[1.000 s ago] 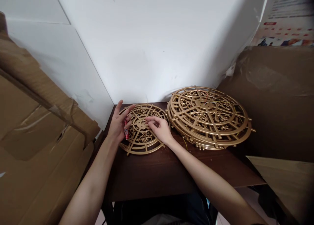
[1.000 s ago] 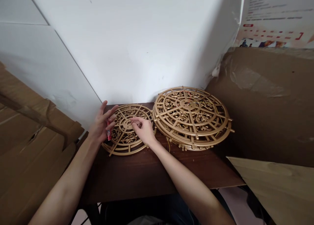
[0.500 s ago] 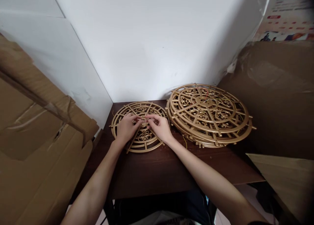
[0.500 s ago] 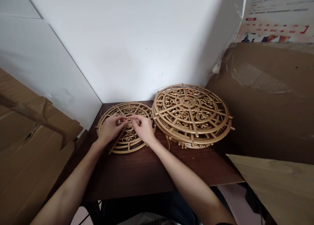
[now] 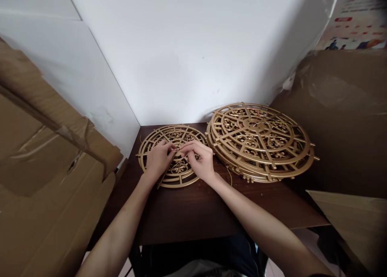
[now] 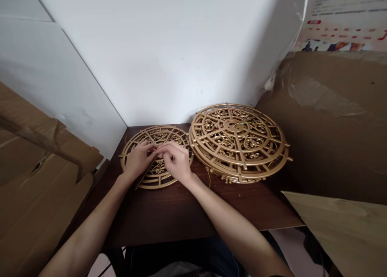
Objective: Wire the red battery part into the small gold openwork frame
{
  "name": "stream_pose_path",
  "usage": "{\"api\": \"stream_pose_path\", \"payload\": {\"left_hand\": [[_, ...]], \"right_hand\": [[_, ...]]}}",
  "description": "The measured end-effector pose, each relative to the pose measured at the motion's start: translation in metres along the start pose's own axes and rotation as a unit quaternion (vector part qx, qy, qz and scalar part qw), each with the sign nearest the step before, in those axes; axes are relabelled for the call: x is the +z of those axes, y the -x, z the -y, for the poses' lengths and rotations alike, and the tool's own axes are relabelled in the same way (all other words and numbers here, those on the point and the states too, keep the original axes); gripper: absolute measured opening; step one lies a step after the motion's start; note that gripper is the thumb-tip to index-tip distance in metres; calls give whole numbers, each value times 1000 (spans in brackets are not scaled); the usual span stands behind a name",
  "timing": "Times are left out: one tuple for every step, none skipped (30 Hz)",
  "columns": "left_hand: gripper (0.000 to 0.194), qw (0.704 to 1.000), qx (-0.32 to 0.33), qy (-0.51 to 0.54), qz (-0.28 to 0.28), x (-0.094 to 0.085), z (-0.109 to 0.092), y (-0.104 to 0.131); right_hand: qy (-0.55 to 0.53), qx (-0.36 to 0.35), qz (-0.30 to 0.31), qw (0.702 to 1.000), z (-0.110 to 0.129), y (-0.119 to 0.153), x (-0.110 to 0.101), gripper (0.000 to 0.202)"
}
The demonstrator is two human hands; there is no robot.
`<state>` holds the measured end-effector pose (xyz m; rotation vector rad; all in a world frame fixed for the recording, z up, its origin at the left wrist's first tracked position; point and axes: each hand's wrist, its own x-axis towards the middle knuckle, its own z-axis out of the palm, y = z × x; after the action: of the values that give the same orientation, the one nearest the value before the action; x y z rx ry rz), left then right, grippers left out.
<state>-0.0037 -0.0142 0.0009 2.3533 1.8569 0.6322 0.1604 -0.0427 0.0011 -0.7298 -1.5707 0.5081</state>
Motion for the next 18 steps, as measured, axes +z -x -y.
{"api": "stream_pose_path", "payload": {"left_hand": [[22, 1000, 0, -2, 3, 0, 0, 0], [22, 1000, 0, -5, 5, 0, 0, 0], [23, 1000, 0, -6, 6, -1, -1, 0], [23, 1000, -2, -7, 6, -1, -1, -1], [23, 1000, -3, -7, 8, -1, 0, -1], [22, 1000, -4, -6, 10, -1, 0, -1], [22, 1000, -6, -5, 12, -1, 0, -1], [22, 1000, -7, -3, 13, -1, 0, -1], [22, 1000, -9, -1, 15, -1, 0, -1], [22, 1000, -10, 1, 17, -1, 0, -2], [22, 1000, -11, 2, 18, -1, 0, -2], [22, 1000, -11, 4, 20, -2, 0, -2], [22, 1000, -9, 5, 22, -2, 0, -1], [22, 1000, -8, 7, 23, -3, -1, -1], [22, 1000, -5, 8, 25, -3, -1, -1], [22, 1000, -5, 8, 25, -4, -1, -1], [22, 1000, -4, 8, 25, -4, 0, -1], [22, 1000, -3, 7, 26, -4, 0, -1]], "right_hand": [[3, -11, 9, 1000, -1, 0, 1, 28], [8, -23, 18, 1000, -3, 1, 1, 29], [13, -35, 28, 999, -4, 1, 2, 29], [20, -47, 38, 998, -5, 1, 2, 29], [28, -58, 48, 997, -7, 2, 2, 29], [37, -66, 58, 995, -8, 3, 3, 29], [50, -69, 70, 994, -10, 3, 3, 30], [65, -67, 82, 992, -12, 4, 3, 30], [82, -64, 92, 990, -14, 5, 3, 30], [99, -61, 103, 988, -16, 6, 3, 30], [113, -59, 112, 985, -18, 7, 3, 29], [125, -59, 120, 983, -19, 7, 3, 29], [135, -60, 126, 981, -19, 7, 4, 29], [145, -63, 129, 979, -18, 6, 4, 29], [154, -71, 131, 977, -14, 4, 3, 29], [165, -81, 131, 974, -8, 1, 2, 29], [176, -95, 130, 971, 1, -2, 0, 29], [187, -117, 137, 966, 12, -6, -4, 27]]}}
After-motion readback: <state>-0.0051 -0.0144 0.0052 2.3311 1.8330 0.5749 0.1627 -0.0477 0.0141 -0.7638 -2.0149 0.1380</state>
